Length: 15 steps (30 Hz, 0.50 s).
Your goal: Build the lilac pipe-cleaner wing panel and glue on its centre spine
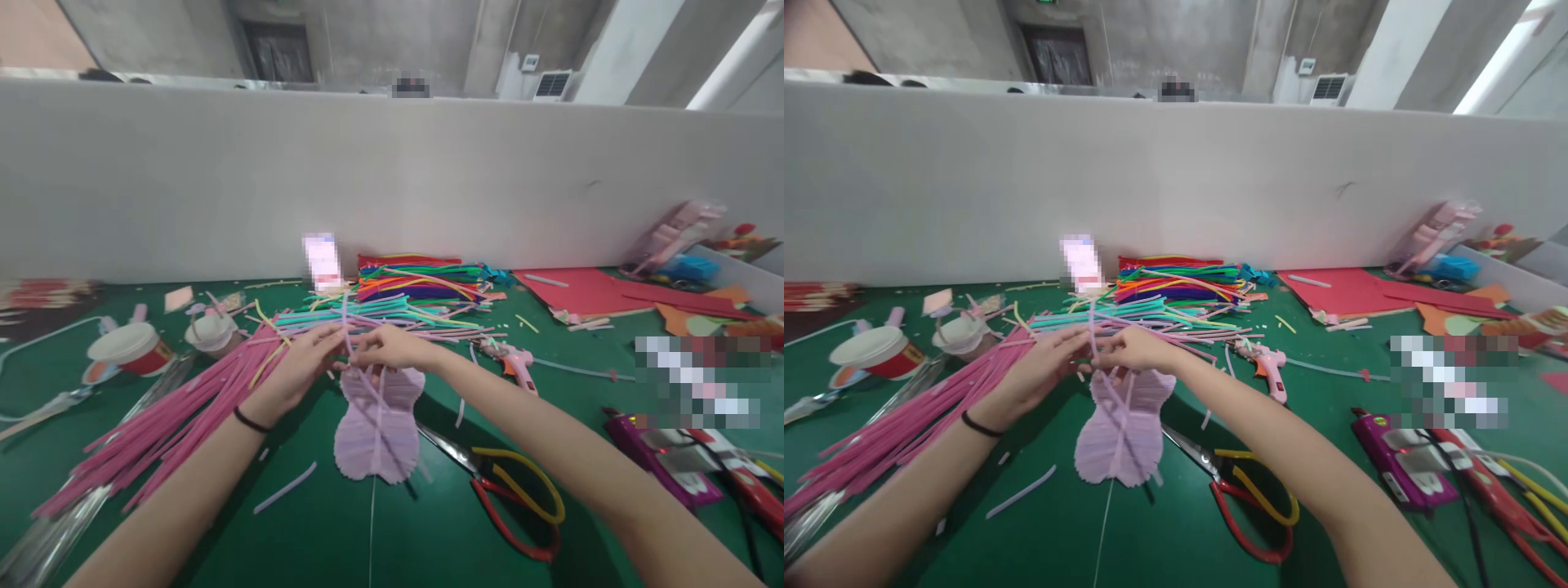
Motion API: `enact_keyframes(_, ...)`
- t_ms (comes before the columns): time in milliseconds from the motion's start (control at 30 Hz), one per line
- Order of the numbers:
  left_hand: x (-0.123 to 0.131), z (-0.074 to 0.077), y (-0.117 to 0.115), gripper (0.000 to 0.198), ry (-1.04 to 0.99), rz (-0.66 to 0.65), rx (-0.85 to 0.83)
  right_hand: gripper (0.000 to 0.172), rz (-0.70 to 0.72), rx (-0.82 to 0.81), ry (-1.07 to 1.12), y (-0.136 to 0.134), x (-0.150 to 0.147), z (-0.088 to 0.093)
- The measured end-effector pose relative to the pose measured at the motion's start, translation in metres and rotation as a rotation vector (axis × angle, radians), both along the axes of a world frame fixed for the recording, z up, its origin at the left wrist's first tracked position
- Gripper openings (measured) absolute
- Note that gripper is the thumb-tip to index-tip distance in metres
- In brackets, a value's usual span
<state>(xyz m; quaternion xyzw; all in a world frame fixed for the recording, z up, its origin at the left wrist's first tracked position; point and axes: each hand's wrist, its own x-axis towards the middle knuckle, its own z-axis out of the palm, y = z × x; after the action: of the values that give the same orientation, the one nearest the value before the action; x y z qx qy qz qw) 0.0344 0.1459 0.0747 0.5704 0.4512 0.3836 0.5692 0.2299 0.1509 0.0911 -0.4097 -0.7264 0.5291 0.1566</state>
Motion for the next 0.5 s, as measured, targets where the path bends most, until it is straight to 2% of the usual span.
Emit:
enact_keyframes(67, -0.005, -0.003, -0.008, 0.035, -0.04, 0.075, -0.064, 0.029, 0.094, 0.059, -0.071, 0.0, -0.004, 0.001)
enact_keyframes(133, -0.019, -0.006, -0.009, 0.036, -0.016, 0.143, -0.115, 0.032, 0.094, 0.252, -0.307, 0.004, 0.001, 0.003)
enact_keyframes(233, -0.044, -0.012, -0.005, 0.043, 0.142, 0.178, -0.139, 0.032, -0.109, 0.559, -0.741, 0.018, 0.014, 0.004)
enact_keyframes(300, -0.054, -0.016, -0.001, 0.048, 0.303, 0.155, -0.119, 0.03, -0.2, 0.609, -0.89, 0.029, 0.021, 0.0)
enact_keyframes(367, -0.058, -0.021, 0.001, 0.046, 0.453, 0.119, -0.098, 0.027, -0.202, 0.605, -0.953, 0.039, 0.026, -0.003)
enact_keyframes(433, -0.055, -0.023, 0.001, 0.036, 0.646, 0.099, 0.028, 0.025, -0.185, 0.614, -0.998, 0.045, 0.027, -0.004)
enact_keyframes(500, -0.047, -0.023, 0.0, 0.027, 0.928, 0.117, 0.302, 0.026, -0.175, 0.633, -1.024, 0.048, 0.028, -0.001)
